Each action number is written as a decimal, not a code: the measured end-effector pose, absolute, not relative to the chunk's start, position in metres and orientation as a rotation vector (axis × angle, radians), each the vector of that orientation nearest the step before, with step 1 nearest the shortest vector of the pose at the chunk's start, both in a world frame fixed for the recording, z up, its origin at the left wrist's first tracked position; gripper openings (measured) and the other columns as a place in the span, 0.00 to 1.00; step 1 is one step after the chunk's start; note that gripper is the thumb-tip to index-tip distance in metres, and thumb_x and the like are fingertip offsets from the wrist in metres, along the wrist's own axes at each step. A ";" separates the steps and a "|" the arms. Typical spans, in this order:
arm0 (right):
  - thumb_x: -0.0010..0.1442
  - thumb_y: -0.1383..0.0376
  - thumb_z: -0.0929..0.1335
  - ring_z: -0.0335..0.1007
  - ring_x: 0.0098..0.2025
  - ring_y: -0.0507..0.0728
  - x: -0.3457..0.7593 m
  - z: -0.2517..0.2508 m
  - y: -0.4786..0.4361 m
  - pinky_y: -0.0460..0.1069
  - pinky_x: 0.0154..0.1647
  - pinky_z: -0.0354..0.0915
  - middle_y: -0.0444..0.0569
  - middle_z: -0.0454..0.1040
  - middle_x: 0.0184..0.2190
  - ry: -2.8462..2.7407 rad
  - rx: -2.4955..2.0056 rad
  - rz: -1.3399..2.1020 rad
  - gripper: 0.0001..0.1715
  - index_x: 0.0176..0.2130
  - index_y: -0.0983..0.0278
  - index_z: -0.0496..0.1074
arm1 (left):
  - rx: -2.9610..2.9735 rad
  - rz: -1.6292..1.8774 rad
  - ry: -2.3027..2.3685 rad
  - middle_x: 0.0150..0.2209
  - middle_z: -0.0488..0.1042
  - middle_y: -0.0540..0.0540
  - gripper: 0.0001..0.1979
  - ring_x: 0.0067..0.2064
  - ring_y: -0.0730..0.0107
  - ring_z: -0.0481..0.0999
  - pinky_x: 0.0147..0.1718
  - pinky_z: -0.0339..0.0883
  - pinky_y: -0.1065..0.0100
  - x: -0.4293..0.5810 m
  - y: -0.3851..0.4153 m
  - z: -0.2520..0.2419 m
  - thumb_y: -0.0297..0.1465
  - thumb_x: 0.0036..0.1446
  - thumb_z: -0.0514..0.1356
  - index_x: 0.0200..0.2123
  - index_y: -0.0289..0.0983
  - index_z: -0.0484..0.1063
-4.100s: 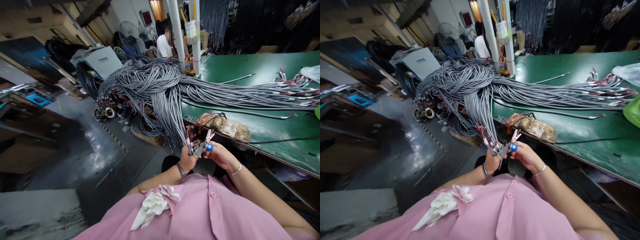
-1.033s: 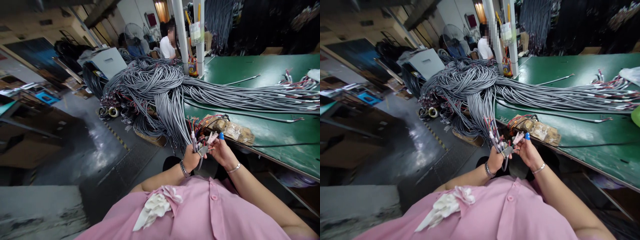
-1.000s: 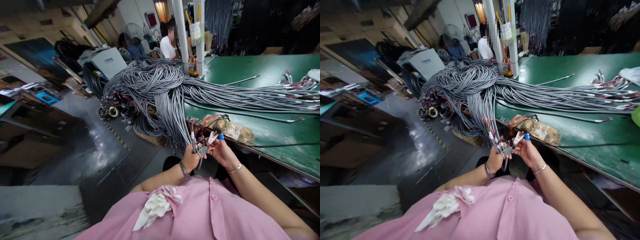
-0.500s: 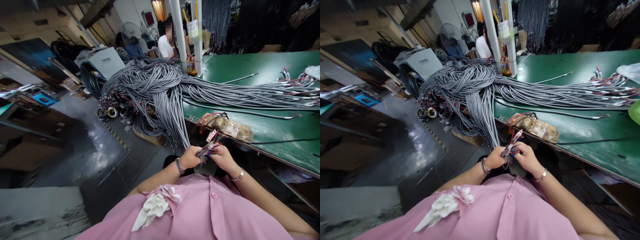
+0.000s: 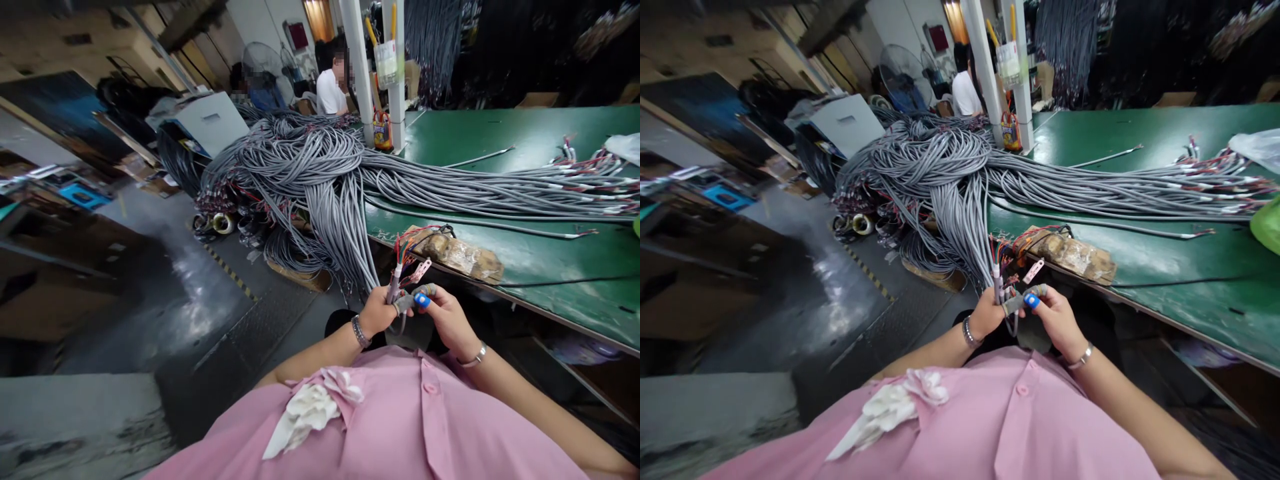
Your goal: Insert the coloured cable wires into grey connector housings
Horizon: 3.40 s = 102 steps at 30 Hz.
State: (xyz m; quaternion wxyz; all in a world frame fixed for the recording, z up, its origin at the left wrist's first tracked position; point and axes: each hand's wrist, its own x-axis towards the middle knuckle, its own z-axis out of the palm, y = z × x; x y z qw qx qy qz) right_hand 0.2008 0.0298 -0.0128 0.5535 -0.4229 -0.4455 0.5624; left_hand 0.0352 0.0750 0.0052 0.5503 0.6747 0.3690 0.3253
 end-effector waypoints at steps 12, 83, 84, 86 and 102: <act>0.59 0.54 0.69 0.67 0.23 0.52 0.192 -0.014 0.044 0.49 0.28 0.60 0.45 0.73 0.23 -1.007 -0.991 1.488 0.16 0.29 0.64 0.72 | 1.505 0.649 0.748 0.23 0.76 0.42 0.20 0.25 0.70 0.73 0.28 0.68 0.70 0.023 0.079 -0.004 0.45 0.50 0.66 0.27 0.30 0.76; 0.50 0.60 0.75 0.62 0.26 0.50 0.193 -0.013 0.040 0.47 0.29 0.60 0.42 0.69 0.24 -0.836 -1.029 1.579 0.12 0.30 0.64 0.72 | 1.532 0.787 0.911 0.21 0.74 0.44 0.20 0.24 0.71 0.72 0.25 0.63 0.71 0.020 0.074 -0.004 0.44 0.54 0.63 0.24 0.31 0.75; 0.50 0.60 0.75 0.61 0.25 0.49 0.191 -0.014 0.041 0.47 0.28 0.60 0.42 0.69 0.23 -0.819 -1.030 1.565 0.11 0.30 0.64 0.72 | 1.533 0.795 0.919 0.21 0.74 0.44 0.20 0.24 0.71 0.72 0.25 0.63 0.71 0.021 0.073 -0.004 0.44 0.54 0.63 0.24 0.31 0.76; 0.51 0.61 0.75 0.60 0.24 0.49 0.189 -0.016 0.040 0.46 0.28 0.59 0.41 0.68 0.22 -0.759 -1.013 1.558 0.10 0.29 0.64 0.72 | 1.525 0.831 0.955 0.20 0.73 0.45 0.20 0.24 0.71 0.71 0.25 0.63 0.71 0.021 0.073 -0.004 0.44 0.54 0.63 0.23 0.31 0.76; 0.52 0.63 0.73 0.64 0.22 0.50 0.176 -0.018 0.043 0.47 0.25 0.57 0.41 0.68 0.22 -0.605 -0.897 1.607 0.10 0.26 0.63 0.69 | 1.574 0.734 0.905 0.21 0.74 0.45 0.18 0.23 0.73 0.70 0.25 0.62 0.72 0.024 0.072 -0.004 0.42 0.52 0.65 0.22 0.31 0.74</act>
